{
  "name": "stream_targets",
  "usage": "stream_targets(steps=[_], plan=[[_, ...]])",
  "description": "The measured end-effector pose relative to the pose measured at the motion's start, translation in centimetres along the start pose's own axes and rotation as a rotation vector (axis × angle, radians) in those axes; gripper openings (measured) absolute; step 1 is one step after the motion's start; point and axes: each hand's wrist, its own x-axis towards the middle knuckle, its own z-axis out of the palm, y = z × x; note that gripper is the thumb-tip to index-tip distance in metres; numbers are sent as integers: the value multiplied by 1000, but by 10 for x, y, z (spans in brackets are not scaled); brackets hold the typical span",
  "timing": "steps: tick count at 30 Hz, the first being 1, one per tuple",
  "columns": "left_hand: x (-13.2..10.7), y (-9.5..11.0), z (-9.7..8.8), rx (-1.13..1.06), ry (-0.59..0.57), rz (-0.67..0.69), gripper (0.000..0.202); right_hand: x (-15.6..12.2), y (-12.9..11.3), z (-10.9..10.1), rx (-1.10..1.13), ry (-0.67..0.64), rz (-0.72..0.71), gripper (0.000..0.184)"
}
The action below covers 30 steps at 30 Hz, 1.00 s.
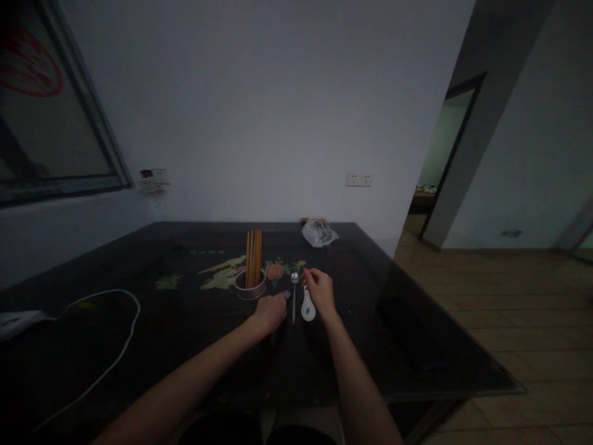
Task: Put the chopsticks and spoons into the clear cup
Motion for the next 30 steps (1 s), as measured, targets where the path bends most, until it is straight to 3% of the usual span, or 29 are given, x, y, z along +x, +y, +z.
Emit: stream_targets(steps=[12, 22, 26, 28, 30], plan=[[3, -2, 0, 15, -16, 2, 33, -3, -6, 2, 24, -18, 5, 43], [-20, -3, -18, -60, -42, 108, 27, -3, -6, 3, -14, -31, -16, 41], [-38, -25, -38, -302, -100, 363, 20, -3, -4, 4, -16, -38, -16, 41], [-44, -43, -49, -552, -187, 495, 19, -4, -4, 5, -21, -47, -9, 41], [-47, -62, -58, -828, -270, 523, 24, -5, -4, 7, -24, -60, -4, 40]])
